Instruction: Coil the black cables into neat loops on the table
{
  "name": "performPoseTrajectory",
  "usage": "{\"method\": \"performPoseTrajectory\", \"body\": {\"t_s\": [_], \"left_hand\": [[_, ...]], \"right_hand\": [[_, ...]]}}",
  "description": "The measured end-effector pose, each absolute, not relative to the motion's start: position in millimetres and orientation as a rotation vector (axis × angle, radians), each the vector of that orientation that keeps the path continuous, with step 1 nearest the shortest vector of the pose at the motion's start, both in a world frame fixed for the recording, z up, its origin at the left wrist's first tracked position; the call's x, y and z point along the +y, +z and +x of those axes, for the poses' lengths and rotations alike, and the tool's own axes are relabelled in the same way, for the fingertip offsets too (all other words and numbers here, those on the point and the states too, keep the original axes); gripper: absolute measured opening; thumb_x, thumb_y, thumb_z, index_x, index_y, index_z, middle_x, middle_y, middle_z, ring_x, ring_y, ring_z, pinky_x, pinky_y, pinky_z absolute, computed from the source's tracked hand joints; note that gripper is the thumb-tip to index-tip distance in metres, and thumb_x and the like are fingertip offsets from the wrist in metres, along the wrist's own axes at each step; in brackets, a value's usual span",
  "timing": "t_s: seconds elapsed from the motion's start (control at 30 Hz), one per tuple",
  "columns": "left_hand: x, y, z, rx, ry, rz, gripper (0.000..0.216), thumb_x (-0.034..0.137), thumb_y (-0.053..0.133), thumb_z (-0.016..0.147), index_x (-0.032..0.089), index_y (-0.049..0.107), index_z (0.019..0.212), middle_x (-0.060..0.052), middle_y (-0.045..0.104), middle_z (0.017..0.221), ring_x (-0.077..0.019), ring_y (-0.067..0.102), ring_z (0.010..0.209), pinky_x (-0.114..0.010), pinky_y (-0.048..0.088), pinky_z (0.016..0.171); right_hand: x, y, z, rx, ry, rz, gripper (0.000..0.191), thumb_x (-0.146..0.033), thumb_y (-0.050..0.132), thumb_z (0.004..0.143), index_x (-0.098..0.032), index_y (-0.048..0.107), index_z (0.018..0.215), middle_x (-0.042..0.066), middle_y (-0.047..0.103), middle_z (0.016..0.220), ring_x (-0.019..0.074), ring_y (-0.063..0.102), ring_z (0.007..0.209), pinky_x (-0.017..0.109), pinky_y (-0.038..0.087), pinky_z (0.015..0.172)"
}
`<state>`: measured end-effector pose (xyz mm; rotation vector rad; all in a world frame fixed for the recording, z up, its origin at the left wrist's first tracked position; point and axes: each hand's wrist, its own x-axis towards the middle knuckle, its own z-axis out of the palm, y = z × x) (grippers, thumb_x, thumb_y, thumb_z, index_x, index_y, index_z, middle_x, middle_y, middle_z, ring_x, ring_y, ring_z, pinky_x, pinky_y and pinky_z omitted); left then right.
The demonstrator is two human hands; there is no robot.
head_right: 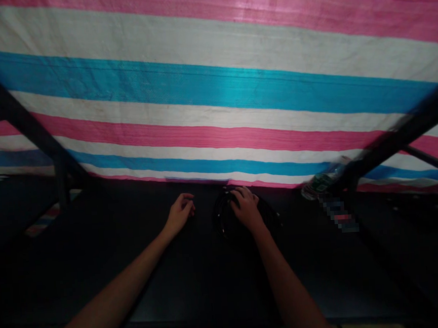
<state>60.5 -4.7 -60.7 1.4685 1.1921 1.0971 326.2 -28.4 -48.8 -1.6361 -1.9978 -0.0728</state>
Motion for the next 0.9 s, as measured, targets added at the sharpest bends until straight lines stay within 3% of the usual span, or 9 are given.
{"method": "performPoseTrajectory", "body": {"t_s": [0.13,0.23,0.37,0.5,0.9], "left_hand": [[-4,-63,61,1.193,1.096,1.478,0.023,0.031,0.048,0.088,0.018,0.052,0.107,0.002,0.058,0.070,-0.0119,0.057,0.057,-0.023,0.044,0.055],[-5,-61,62,1.194,1.092,1.486,0.023,0.031,0.048,0.088,0.018,0.052,0.107,0.002,0.058,0.070,-0.0118,0.057,0.056,-0.023,0.043,0.055],[-5,-58,61,1.211,1.079,1.519,0.023,0.031,0.048,0.088,0.018,0.053,0.106,0.002,0.059,0.070,-0.0119,0.057,0.056,-0.024,0.044,0.055],[-5,-58,61,1.219,1.078,1.526,0.024,0.031,0.048,0.087,0.018,0.054,0.106,0.002,0.059,0.069,-0.0123,0.058,0.056,-0.024,0.044,0.056],[-10,-54,60,1.174,1.048,1.633,0.025,0.038,0.049,0.090,0.018,0.059,0.101,0.001,0.061,0.070,-0.0136,0.059,0.061,-0.025,0.045,0.058]], "right_hand": [[-27,-59,326,-2.073,-0.059,-1.855,0.048,-0.021,0.053,0.089,-0.027,0.052,0.136,0.014,0.049,0.139,0.0339,0.038,0.132,0.051,0.032,0.097],[-25,-57,326,-2.005,-0.085,-1.947,0.051,-0.015,0.053,0.086,-0.026,0.053,0.136,0.014,0.052,0.134,0.0318,0.042,0.125,0.047,0.033,0.094],[-22,-49,328,-1.890,-0.114,-1.979,0.028,-0.016,0.053,0.087,-0.023,0.068,0.109,0.011,0.061,0.113,0.0276,0.050,0.109,0.043,0.030,0.092],[-21,-47,331,-1.808,-0.151,-1.953,0.019,-0.017,0.053,0.087,-0.020,0.070,0.095,0.009,0.064,0.099,0.0252,0.053,0.099,0.040,0.030,0.088],[-33,-31,342,-1.509,-0.443,-1.428,0.028,-0.028,0.048,0.096,-0.018,0.071,0.110,0.007,0.063,0.085,0.0186,0.058,0.077,0.031,0.046,0.074]]}}
